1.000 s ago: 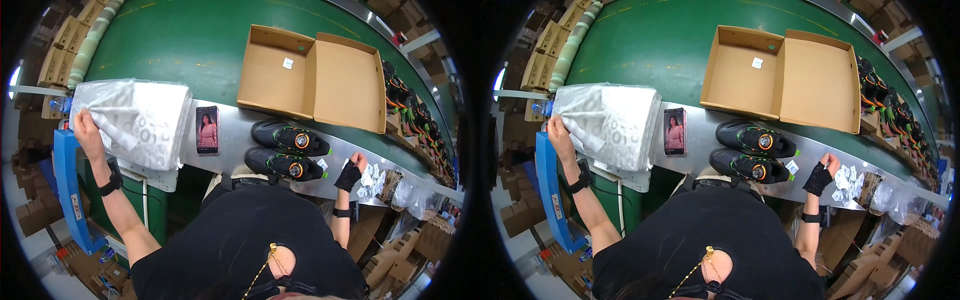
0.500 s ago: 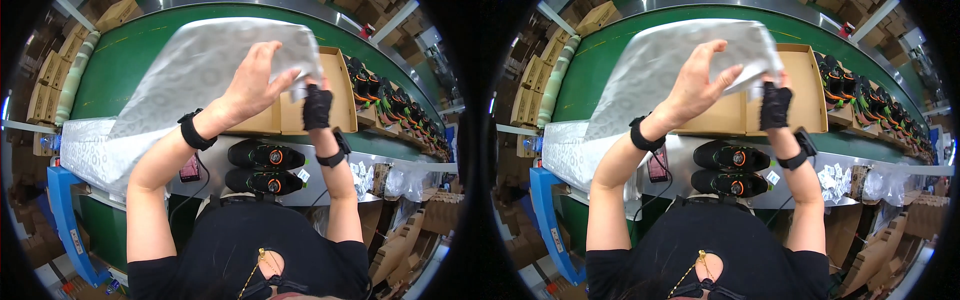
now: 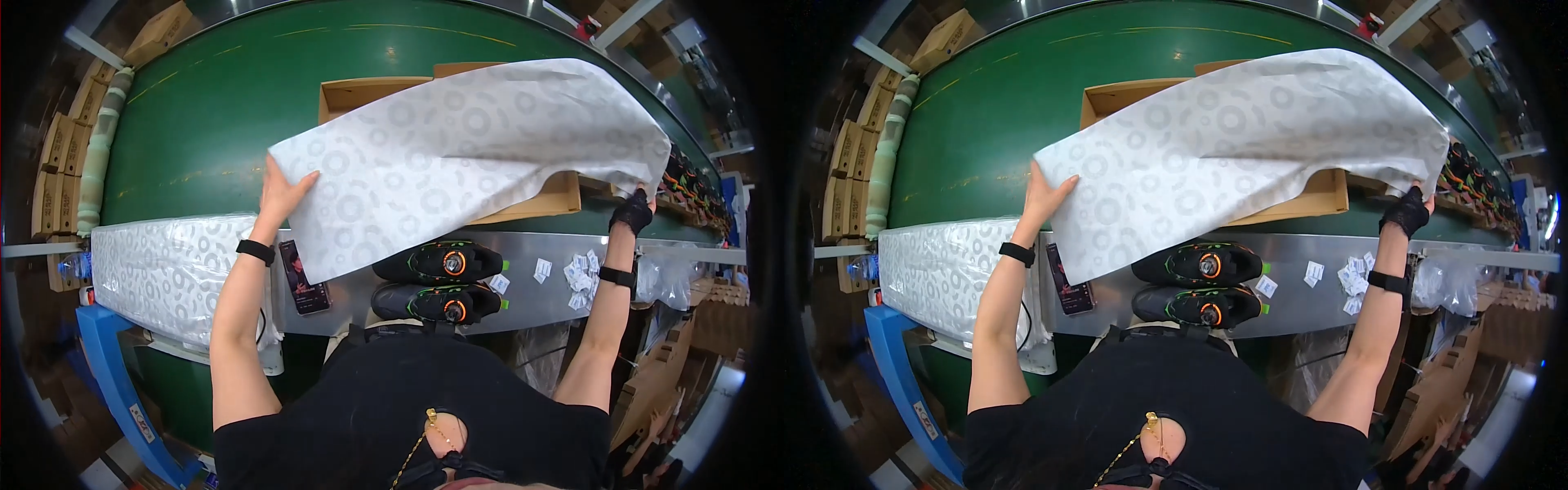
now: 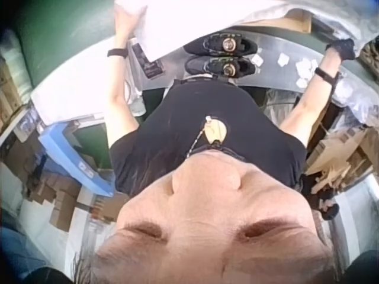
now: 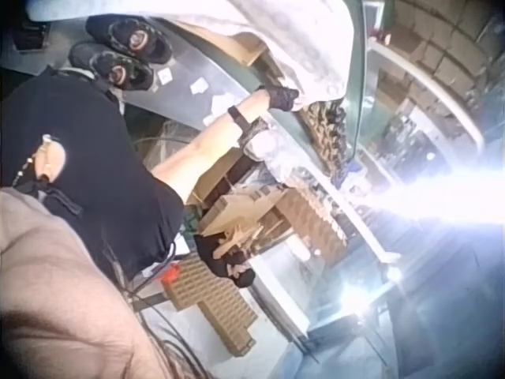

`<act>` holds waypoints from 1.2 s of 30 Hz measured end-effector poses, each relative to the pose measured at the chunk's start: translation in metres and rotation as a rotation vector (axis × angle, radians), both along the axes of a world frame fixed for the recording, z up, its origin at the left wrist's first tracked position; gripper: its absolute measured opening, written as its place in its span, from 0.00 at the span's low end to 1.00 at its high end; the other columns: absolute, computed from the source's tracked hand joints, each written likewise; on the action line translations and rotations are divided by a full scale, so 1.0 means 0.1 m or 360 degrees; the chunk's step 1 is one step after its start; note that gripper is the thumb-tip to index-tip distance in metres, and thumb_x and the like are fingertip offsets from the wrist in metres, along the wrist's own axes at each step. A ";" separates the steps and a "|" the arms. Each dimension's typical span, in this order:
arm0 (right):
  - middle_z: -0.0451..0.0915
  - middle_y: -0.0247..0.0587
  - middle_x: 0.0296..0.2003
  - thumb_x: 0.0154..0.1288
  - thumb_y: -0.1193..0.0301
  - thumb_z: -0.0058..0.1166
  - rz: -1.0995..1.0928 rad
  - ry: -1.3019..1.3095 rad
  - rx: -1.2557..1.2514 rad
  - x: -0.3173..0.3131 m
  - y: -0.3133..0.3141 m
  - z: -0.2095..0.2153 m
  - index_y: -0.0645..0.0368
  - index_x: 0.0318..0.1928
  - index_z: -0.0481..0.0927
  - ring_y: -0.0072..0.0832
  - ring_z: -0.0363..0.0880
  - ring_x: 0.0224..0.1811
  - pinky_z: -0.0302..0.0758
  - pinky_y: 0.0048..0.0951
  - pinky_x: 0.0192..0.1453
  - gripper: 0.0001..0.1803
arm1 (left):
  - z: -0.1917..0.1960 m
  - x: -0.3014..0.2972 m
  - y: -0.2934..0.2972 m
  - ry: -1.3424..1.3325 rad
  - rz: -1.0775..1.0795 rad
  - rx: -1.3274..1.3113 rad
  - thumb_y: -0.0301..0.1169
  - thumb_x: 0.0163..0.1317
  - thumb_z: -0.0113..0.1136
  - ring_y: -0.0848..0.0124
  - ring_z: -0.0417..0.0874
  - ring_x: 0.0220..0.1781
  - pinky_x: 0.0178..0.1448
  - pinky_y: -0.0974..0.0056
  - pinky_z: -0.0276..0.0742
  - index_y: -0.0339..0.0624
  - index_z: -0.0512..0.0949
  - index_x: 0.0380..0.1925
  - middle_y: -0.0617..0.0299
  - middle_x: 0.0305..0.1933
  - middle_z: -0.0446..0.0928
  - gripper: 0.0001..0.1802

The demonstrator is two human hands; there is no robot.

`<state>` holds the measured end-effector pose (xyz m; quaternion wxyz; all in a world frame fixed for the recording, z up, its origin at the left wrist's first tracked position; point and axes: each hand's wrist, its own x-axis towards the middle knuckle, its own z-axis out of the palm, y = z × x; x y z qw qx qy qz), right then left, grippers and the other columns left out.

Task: Packing pairs of shoes into boxes with protective paper and silica gel packets.

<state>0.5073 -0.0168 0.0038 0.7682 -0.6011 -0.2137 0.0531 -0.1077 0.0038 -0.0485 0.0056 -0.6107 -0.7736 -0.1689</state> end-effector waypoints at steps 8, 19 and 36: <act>0.68 0.49 0.49 0.50 0.67 0.59 0.0053 -0.1413 -0.0789 -1.19 -1.01 0.33 0.63 0.54 0.62 0.39 0.67 0.51 0.61 0.35 0.56 0.32 | -0.26 -0.19 -0.16 -0.2461 -0.0057 -0.0973 0.34 0.56 0.56 0.62 0.78 0.43 0.47 0.58 0.76 0.28 0.68 0.47 0.49 0.43 0.74 0.23; 0.68 0.32 0.17 0.40 0.65 0.57 0.2005 -0.2467 -0.1052 -2.70 -1.94 -0.40 0.49 0.17 0.77 0.29 0.67 0.25 0.61 0.39 0.43 0.05 | -0.47 -0.20 0.28 -0.1539 -0.0518 -0.0383 0.35 0.57 0.53 0.70 0.74 0.30 0.35 0.64 0.70 0.33 0.70 0.37 0.59 0.30 0.74 0.15; 0.77 0.44 0.22 0.53 0.64 0.53 0.1349 -0.0446 -0.0727 -3.84 0.42 -0.70 0.61 0.26 0.77 0.27 0.75 0.24 0.70 0.27 0.33 0.11 | 0.41 -1.12 0.67 -0.0776 -0.0740 -0.0306 0.33 0.56 0.53 0.62 0.78 0.31 0.35 0.61 0.71 0.33 0.70 0.35 0.53 0.29 0.77 0.13</act>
